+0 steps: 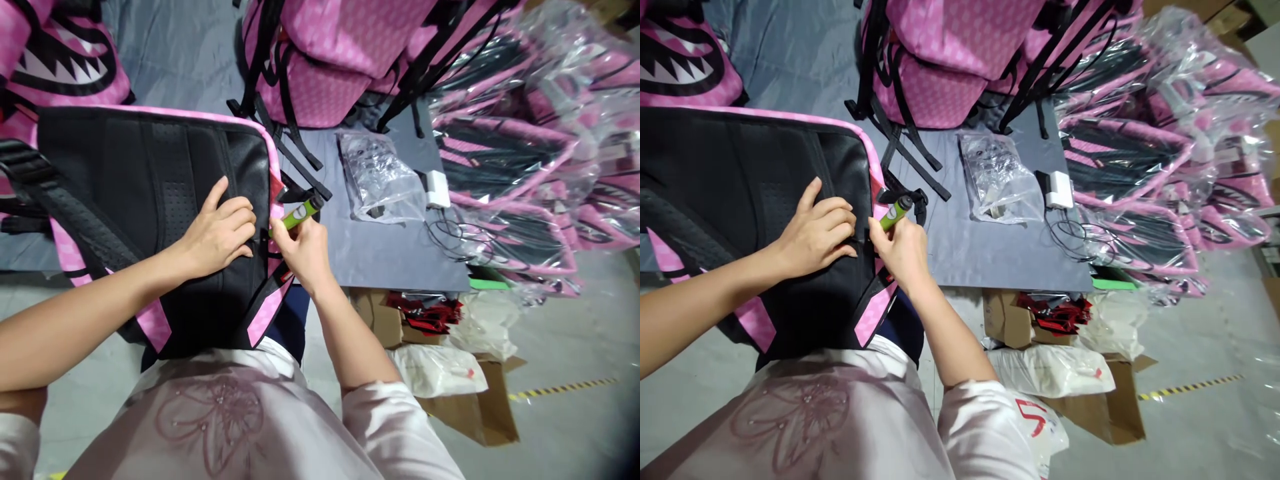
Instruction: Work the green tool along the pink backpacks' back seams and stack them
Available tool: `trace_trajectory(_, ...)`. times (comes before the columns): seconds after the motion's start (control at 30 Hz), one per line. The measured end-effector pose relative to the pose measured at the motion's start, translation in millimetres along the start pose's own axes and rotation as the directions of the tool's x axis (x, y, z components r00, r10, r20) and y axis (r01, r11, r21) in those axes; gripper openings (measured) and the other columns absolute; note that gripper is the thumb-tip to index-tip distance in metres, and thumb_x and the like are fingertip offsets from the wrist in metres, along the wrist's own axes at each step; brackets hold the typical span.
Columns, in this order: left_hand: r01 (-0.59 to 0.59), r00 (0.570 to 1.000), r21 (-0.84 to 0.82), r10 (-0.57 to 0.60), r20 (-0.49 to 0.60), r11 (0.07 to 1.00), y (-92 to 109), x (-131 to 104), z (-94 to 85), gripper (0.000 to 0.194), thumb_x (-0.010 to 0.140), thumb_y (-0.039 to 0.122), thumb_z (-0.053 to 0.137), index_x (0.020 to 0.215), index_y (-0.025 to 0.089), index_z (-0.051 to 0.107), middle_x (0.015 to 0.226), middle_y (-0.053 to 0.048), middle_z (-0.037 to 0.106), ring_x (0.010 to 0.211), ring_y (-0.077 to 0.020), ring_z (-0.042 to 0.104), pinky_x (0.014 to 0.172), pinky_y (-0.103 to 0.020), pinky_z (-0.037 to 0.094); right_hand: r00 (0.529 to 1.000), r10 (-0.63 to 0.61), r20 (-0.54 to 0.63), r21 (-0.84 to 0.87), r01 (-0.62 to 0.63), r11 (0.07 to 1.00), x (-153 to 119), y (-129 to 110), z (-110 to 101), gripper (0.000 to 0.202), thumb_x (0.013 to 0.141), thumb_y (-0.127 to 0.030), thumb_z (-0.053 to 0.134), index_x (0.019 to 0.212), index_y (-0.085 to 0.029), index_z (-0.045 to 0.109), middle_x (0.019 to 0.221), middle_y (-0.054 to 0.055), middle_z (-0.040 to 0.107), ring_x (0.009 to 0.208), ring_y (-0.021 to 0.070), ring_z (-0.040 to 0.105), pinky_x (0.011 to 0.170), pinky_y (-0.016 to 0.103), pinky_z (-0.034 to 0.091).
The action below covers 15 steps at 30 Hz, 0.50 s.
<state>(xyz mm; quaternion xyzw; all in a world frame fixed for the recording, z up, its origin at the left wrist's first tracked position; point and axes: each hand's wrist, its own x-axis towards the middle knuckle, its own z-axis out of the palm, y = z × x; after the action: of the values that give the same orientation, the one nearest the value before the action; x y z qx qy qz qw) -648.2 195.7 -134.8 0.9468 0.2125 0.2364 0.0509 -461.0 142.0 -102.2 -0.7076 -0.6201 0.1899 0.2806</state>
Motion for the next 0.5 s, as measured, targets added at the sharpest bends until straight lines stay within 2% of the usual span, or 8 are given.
trace_trajectory(0.1, 0.027, 0.999, -0.018, -0.026, 0.022, 0.999, -0.1, 0.4, -0.2, 0.02, 0.096, 0.037, 0.055, 0.095, 0.018, 0.06, 0.105, -0.003, 0.069, 0.116, -0.0211, 0.055, 0.124, -0.065, 0.016, 0.998, -0.009, 0.063, 0.063, 0.005, 0.998, -0.9, 1.8, -0.3, 0.039, 0.091, -0.042, 0.059, 0.061, -0.022, 0.045, 0.052, -0.004, 0.049, 0.048, 0.0112, 0.048, 0.051, 0.026, 0.031)
trace_trajectory(0.23, 0.054, 0.998, -0.056, -0.052, 0.045, 0.997, -0.5, 0.6, 0.0, 0.02, 0.096, 0.036, 0.056, 0.096, 0.017, 0.06, 0.106, -0.002, 0.068, 0.118, -0.0202, 0.054, 0.125, -0.064, 0.013, 1.0, 0.03, 0.007, 0.055, -0.031, 0.998, -0.2, 1.3, -0.6, 0.038, 0.09, -0.042, 0.062, 0.062, -0.021, 0.048, 0.054, -0.003, 0.052, 0.051, 0.0111, 0.05, 0.053, 0.025, 0.034)
trace_trajectory(0.3, 0.042, 0.998, -0.034, -0.04, 0.047, 0.999, -1.4, 0.2, 1.2, 0.021, 0.096, 0.038, 0.056, 0.097, 0.017, 0.06, 0.106, -0.002, 0.068, 0.118, -0.0209, 0.054, 0.125, -0.064, 0.013, 0.998, 0.024, 0.056, 0.083, -0.028, 0.996, 1.2, 0.2, -1.0, 0.038, 0.091, -0.042, 0.061, 0.062, -0.02, 0.05, 0.053, -0.003, 0.053, 0.05, 0.0108, 0.05, 0.052, 0.025, 0.035)
trace_trajectory(0.37, 0.02, 0.999, -0.006, -0.02, 0.03, 1.0, -2.9, -0.3, 3.2, 0.022, 0.095, 0.04, 0.057, 0.097, 0.018, 0.061, 0.106, -0.003, 0.068, 0.119, -0.0221, 0.054, 0.125, -0.064, 0.013, 0.995, 0.014, 0.094, 0.075, -0.021, 0.997, 3.0, -0.9, -1.9, 0.038, 0.091, -0.042, 0.063, 0.062, -0.02, 0.05, 0.052, -0.004, 0.052, 0.049, 0.0109, 0.05, 0.051, 0.025, 0.034)
trace_trajectory(0.5, -0.015, 1.0, 0.043, 0.015, -0.017, 0.999, -4.9, -0.9, 6.5, 0.023, 0.095, 0.044, 0.057, 0.096, 0.021, 0.062, 0.104, -0.003, 0.068, 0.118, -0.0228, 0.056, 0.126, -0.062, 0.012, 0.997, 0.033, 0.067, 0.043, -0.036, 0.998, 5.8, -1.9, -4.2, 0.036, 0.09, -0.04, 0.065, 0.063, -0.02, 0.051, 0.053, -0.004, 0.052, 0.05, 0.0115, 0.051, 0.052, 0.025, 0.034)
